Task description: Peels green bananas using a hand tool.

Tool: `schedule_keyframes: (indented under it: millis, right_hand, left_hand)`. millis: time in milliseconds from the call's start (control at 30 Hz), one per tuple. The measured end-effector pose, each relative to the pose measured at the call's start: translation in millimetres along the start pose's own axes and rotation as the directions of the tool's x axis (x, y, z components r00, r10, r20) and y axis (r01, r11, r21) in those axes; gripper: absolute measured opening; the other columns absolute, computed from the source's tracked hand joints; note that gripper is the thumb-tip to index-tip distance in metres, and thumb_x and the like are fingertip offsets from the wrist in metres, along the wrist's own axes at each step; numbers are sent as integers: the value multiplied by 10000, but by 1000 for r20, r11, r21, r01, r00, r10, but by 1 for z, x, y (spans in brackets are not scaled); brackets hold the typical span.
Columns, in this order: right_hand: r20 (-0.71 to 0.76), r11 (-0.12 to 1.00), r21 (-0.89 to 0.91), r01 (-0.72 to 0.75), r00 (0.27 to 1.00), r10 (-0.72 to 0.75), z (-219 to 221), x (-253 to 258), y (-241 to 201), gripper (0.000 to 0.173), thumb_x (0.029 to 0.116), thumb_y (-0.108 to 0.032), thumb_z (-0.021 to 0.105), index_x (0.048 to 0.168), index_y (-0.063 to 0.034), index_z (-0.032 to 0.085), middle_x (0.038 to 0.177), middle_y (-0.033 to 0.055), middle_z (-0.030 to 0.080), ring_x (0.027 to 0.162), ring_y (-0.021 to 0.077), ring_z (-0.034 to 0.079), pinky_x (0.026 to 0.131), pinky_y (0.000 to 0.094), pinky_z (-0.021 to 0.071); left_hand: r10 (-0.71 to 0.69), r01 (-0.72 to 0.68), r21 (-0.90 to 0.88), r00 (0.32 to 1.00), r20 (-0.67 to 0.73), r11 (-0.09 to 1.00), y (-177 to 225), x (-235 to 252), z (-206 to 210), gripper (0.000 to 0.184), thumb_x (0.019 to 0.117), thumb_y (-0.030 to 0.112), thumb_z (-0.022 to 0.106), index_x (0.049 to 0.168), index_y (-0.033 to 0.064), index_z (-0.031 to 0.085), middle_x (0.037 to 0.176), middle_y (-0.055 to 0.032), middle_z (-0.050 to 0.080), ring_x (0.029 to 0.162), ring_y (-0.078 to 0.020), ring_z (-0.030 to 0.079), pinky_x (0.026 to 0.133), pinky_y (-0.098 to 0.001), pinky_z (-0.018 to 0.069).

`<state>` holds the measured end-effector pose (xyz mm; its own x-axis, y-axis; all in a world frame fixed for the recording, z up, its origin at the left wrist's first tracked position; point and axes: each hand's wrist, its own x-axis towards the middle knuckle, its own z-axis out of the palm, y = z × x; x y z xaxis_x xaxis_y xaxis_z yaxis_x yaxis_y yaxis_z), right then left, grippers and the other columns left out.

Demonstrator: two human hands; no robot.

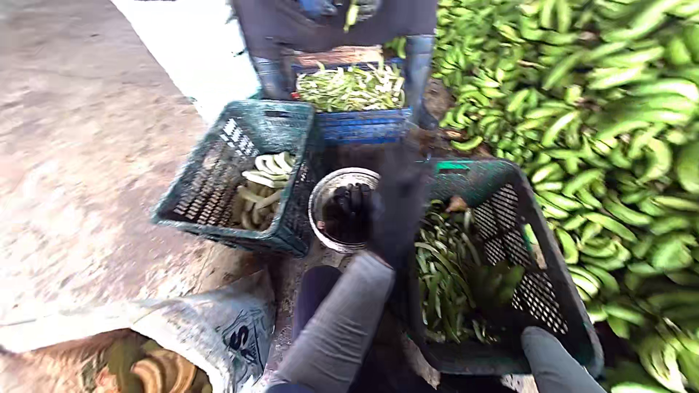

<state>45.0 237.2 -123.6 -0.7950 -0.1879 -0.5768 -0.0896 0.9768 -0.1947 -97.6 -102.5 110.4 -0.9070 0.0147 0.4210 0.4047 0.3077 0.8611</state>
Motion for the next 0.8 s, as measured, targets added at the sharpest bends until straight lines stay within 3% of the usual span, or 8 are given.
schedule_keyframes:
  millis: [67,167,300,400,600,700,733,800]
  right_hand:
    - [304,895,33,-444,858,414,-21,17,-19,475,1030,-310,569,1411,-27,571,1432,233,564,1365,380,512,1153,540,371]
    - [26,829,190,-526,847,531,-19,13,-6,485,992,-396,609,1354,-72,621,1347,233,620,1281,437,564,1061,659,425]
    - [-255,471,863,-184,645,720,-62,-1,-40,518,1008,-418,609,1288,18,614,1172,234,672,1062,348,661,944,582,511]
    - [-423,401,901,166,541,727,-93,-5,-68,522,1020,-361,594,1394,-2,532,1204,161,673,1058,173,669,968,400,542]
    - [-543,423,834,353,393,742,-128,-33,-92,517,1018,-294,557,1420,28,510,1260,177,649,1135,159,632,1031,357,494]
    - [-507,-99,500,860,383,772,-136,-45,-81,358,1074,-298,308,1131,-104,604,766,1,650,581,56,593,553,215,539]
    - [-573,-372,229,900,433,695,-143,-53,-74,474,1053,-463,274,1078,-146,627,720,-2,638,514,91,562,491,265,527]
    - [-744,-539,77,839,408,529,-154,-70,-62,564,990,-650,337,1149,-208,650,832,-16,654,598,124,590,567,334,559]
  left_hand:
    - [-179,217,-233,968,175,948,1,-19,52,377,984,166,671,1331,53,574,998,-96,686,776,-150,658,669,-344,587]
    - [-302,473,-305,830,469,827,-12,-47,91,411,1004,230,655,1311,-22,549,976,-124,669,761,-149,648,709,-325,574]
    - [-435,710,-300,652,621,637,-19,-76,118,403,1021,210,625,1343,-3,513,993,-115,623,754,-143,596,702,-313,533]
    - [-443,757,-356,624,643,548,-24,-95,135,327,1019,186,620,1275,3,529,904,-68,591,700,-121,571,636,-281,520]
    - [-432,788,-409,601,672,460,-18,-108,146,203,1048,115,540,1219,5,539,893,-44,589,695,-103,579,611,-245,518]
    - [-459,745,-328,633,624,581,-26,-118,150,188,1038,146,555,1177,20,551,854,-36,563,689,-106,553,604,-258,499]
    - [-467,727,-269,634,617,631,-33,-124,149,267,1043,174,561,1246,1,550,926,-70,592,757,-125,583,661,-281,528]
    - [-461,687,-152,617,638,710,-45,-131,143,396,1057,210,541,1380,-18,515,1125,-138,632,940,-162,620,822,-329,554]
